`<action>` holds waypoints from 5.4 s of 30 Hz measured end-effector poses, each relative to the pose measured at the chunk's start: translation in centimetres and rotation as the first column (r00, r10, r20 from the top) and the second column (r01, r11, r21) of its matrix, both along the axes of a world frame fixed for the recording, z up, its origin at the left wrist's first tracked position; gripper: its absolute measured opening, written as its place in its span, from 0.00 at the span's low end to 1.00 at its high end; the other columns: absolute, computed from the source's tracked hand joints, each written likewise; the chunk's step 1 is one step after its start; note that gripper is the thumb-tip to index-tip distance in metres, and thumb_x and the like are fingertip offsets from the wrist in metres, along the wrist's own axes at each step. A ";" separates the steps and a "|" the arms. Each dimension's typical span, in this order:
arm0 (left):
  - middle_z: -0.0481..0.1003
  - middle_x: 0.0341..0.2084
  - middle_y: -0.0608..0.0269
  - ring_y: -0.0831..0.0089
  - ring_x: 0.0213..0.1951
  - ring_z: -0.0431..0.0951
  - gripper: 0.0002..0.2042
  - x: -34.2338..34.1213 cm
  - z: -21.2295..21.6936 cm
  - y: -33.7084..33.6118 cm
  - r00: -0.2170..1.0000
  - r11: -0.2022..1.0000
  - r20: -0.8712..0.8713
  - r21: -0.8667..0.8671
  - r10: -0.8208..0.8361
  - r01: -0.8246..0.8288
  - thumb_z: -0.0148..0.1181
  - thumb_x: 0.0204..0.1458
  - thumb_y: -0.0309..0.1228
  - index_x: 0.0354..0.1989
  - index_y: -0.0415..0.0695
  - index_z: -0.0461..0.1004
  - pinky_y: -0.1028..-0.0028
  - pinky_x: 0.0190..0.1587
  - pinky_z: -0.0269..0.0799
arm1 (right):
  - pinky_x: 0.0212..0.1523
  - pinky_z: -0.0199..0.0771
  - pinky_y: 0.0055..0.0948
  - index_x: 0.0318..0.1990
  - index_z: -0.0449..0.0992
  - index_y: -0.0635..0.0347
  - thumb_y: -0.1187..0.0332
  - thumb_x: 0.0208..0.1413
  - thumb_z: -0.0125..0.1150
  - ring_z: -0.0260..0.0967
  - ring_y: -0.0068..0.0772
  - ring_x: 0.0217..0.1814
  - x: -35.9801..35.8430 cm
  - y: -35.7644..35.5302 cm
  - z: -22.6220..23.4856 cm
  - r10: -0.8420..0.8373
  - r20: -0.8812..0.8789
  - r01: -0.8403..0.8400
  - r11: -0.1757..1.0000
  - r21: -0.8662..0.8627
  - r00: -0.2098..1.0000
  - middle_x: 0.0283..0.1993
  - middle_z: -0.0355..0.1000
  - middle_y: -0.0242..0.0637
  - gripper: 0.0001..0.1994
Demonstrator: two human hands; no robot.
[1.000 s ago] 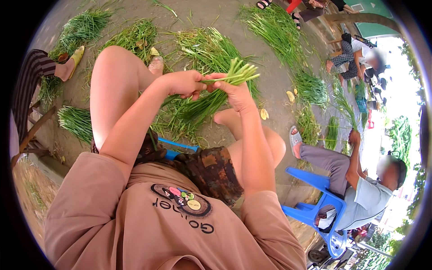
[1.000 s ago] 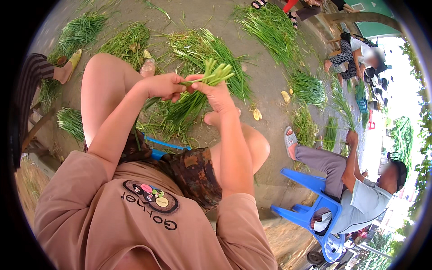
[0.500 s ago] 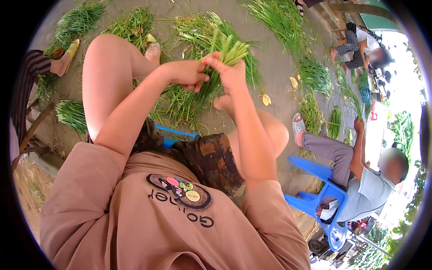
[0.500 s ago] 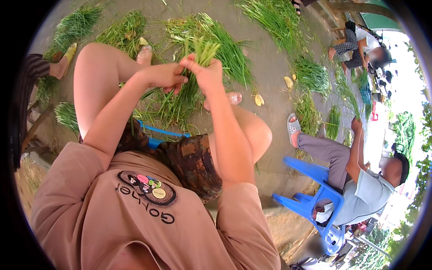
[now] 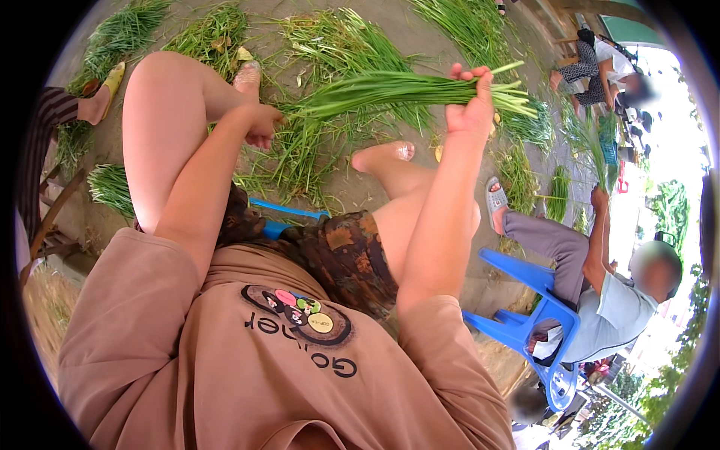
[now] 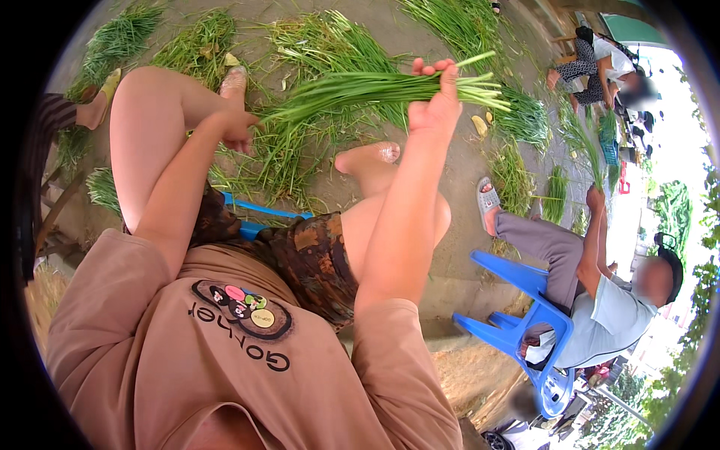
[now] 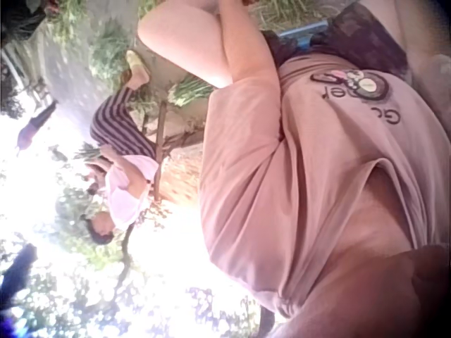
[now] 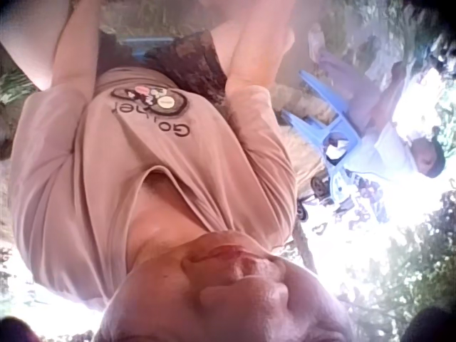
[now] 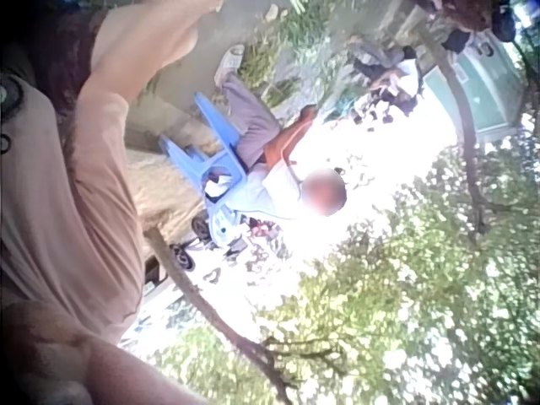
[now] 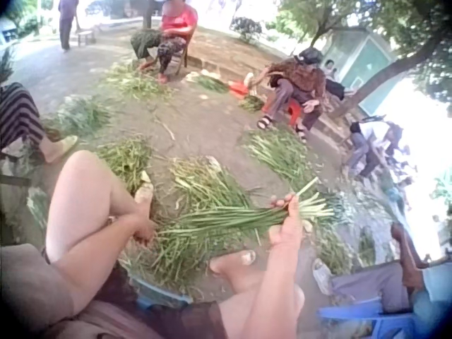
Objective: The person sorts and cleans bundles of green onions by hand while sitting outdoors, stripping away outer layers and grouping them into smaller bundles.
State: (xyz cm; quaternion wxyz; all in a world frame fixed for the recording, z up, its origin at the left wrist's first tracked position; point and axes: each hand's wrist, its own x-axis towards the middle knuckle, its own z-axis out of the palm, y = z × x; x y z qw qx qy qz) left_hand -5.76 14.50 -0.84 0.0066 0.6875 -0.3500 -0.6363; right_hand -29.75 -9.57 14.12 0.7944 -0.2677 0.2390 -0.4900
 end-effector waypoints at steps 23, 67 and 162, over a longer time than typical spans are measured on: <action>0.72 0.50 0.51 0.69 0.50 0.74 0.29 1.8 11.0 0.9 0.862 0.825 -0.391 -0.331 0.322 -0.458 0.54 0.59 0.40 0.69 0.59 0.52 0.70 0.50 0.72 | 0.56 0.71 0.59 0.36 0.66 0.65 0.72 0.62 0.50 0.65 0.35 0.31 -1.6 -1.2 -0.6 0.039 -0.177 0.027 0.935 0.355 0.983 0.30 0.66 0.39 0.05; 0.75 0.43 0.50 0.64 0.42 0.76 0.32 -8.2 -0.9 -1.3 0.682 0.716 0.330 -0.025 -0.653 0.698 0.52 0.54 0.32 0.68 0.57 0.50 0.67 0.41 0.73 | 0.21 0.74 0.37 0.31 0.64 0.63 0.65 0.62 0.54 0.57 0.28 0.17 -3.6 -1.9 2.9 -0.452 -0.309 0.485 0.873 0.037 0.837 0.19 0.59 0.34 0.12; 0.79 0.34 0.56 0.70 0.41 0.80 0.12 -0.9 9.9 -9.3 0.592 0.571 -0.702 -0.316 0.396 -0.757 0.60 0.52 0.23 0.45 0.40 0.69 0.79 0.45 0.74 | 0.26 0.76 0.25 0.44 0.73 0.73 0.72 0.55 0.61 0.74 0.29 0.26 5.2 6.6 1.0 0.138 -0.838 -0.301 0.953 -0.033 0.528 0.30 0.76 0.44 0.13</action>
